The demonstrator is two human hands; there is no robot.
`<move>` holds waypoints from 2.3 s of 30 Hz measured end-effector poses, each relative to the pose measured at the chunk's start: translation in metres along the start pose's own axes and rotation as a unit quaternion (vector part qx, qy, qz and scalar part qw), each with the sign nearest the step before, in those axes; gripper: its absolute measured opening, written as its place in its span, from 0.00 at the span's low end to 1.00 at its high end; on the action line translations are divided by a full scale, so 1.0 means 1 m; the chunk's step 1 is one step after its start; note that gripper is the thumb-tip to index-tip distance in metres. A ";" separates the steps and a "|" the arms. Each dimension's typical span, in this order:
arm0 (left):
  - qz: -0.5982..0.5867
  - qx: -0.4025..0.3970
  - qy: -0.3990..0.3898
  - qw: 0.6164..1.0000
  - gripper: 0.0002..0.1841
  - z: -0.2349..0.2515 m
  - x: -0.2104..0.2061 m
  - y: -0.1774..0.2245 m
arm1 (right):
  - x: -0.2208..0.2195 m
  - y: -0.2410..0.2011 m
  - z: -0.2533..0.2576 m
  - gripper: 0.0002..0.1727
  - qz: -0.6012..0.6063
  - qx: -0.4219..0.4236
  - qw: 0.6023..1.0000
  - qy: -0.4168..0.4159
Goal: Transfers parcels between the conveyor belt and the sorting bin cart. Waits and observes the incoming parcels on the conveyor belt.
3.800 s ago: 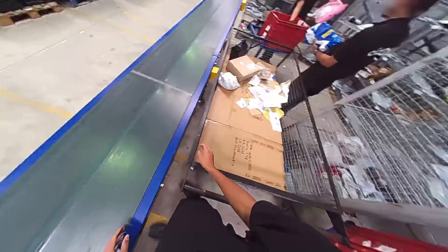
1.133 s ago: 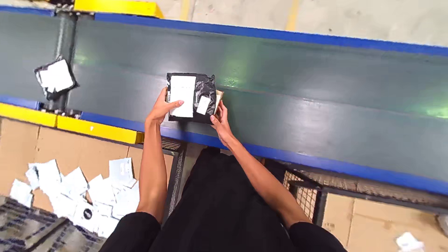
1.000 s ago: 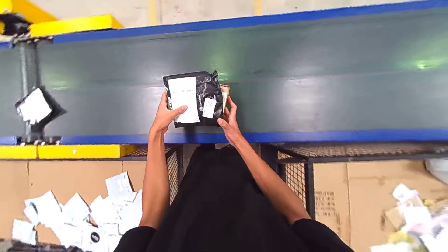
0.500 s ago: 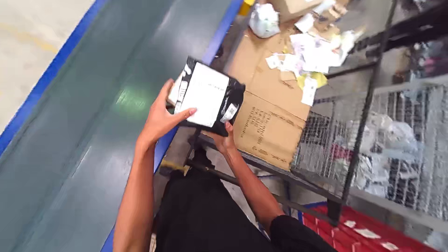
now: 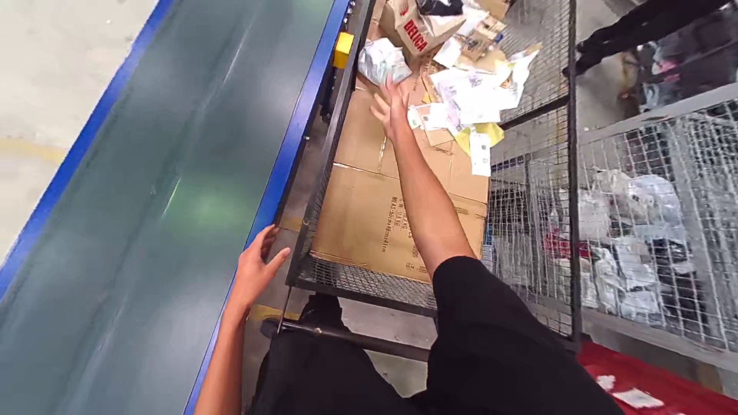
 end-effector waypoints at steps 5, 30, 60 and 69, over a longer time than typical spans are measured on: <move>-0.053 0.142 0.092 0.984 0.27 -0.100 0.037 -0.107 | 0.028 0.133 -0.094 0.43 -0.073 -0.088 0.993 -0.032; 0.041 0.518 0.416 0.746 0.68 -0.586 0.263 -0.404 | -0.302 0.232 -0.622 0.35 -0.354 0.064 0.733 -0.577; -0.247 0.459 0.775 0.356 0.41 -0.894 0.190 -0.469 | -0.364 0.292 -1.131 0.29 -0.223 -0.219 0.450 -0.837; -0.299 0.482 0.735 0.371 0.29 -0.781 0.177 -0.437 | -0.396 0.411 -1.140 0.43 -0.395 0.191 0.392 -0.809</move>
Point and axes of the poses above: each hand's wrist, its own z-axis towards the middle knuckle, its own x-axis out of the back of the hand, y = z × x, the point moved 6 cm from there along z, towards the middle knuckle, and after that the axes turned 3 degrees about y, right-handed, at the moved point
